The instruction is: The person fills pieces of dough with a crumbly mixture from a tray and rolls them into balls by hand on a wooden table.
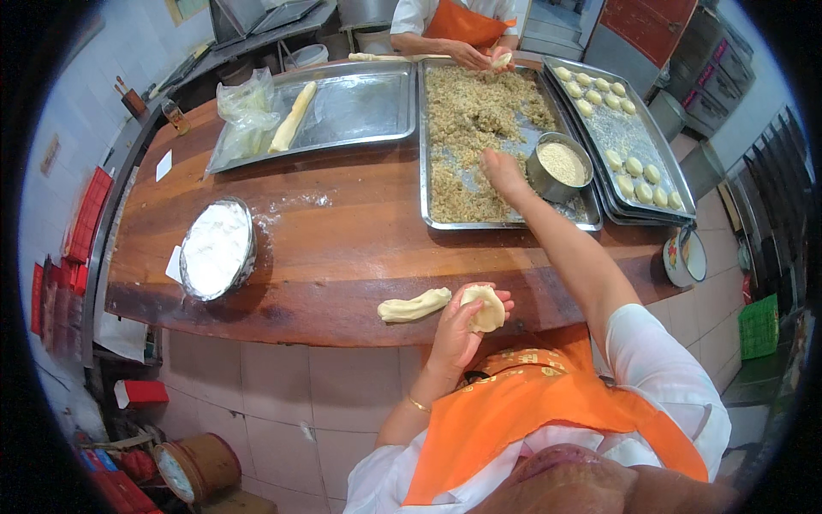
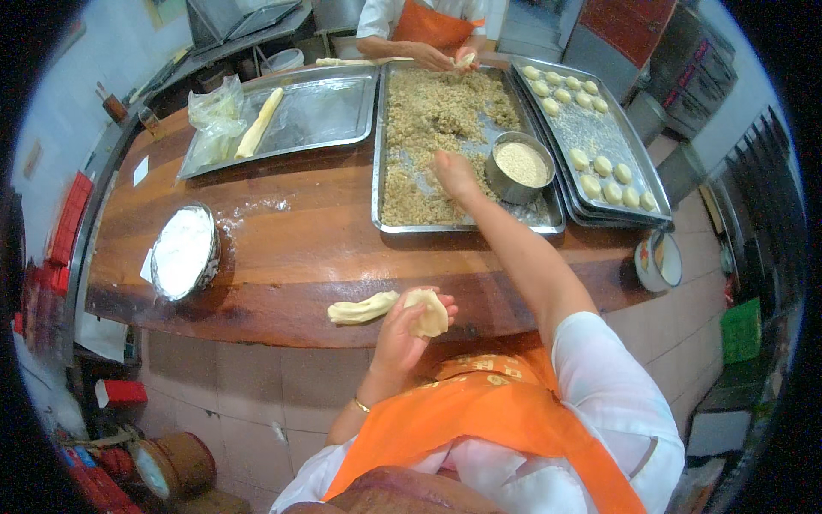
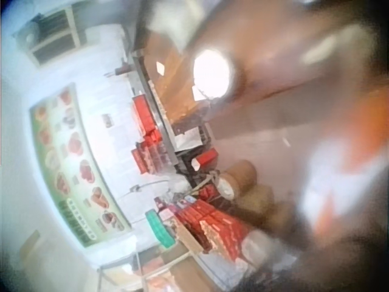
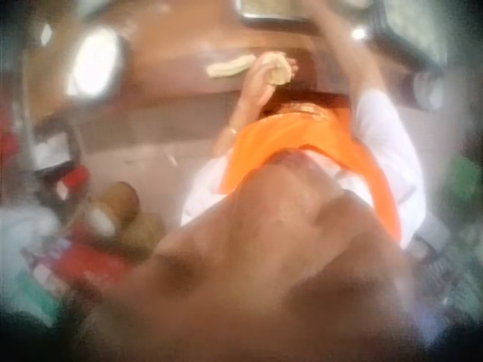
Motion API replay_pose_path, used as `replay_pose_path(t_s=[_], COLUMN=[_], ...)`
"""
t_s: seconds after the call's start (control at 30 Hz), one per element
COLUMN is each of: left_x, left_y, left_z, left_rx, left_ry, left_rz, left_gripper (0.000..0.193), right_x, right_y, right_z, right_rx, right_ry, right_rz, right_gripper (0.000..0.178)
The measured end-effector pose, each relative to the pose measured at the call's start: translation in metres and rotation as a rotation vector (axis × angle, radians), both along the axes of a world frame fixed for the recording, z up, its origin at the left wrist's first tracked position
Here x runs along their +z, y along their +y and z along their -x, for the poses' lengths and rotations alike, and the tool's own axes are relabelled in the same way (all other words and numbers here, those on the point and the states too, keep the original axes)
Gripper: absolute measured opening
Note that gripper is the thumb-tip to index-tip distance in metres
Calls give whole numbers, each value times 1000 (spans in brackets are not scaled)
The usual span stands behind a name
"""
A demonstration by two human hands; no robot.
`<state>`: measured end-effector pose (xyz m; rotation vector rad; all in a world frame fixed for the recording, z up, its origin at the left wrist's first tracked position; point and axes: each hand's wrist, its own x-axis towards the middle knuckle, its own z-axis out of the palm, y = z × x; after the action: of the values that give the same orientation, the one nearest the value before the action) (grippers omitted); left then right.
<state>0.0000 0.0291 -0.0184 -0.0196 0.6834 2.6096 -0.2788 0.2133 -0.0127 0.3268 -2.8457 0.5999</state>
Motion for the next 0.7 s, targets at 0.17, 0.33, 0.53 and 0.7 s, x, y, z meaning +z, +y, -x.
replay_pose_path(t_s=[0.17, 0.33, 0.53, 0.7], left_x=[-3, 1, -4, -4], left_y=[-2, 5, 10, 11], left_z=[-6, -9, -12, -11], left_rx=[30, 6, -12, 23], left_ry=[-49, -55, -81, -82], left_rz=[-23, -22, -31, -66], left_gripper=[34, 34, 33, 36], right_x=[40, 24, 18, 32], right_y=[-28, -7, 1, 2], right_z=[-35, -36, -39, -39], right_rx=[-208, 67, -6, 97], right_ry=[-659, -496, -306, -533], right_rz=[1250, 1043, 918, 1084], right_gripper=[46, 46, 48, 39])
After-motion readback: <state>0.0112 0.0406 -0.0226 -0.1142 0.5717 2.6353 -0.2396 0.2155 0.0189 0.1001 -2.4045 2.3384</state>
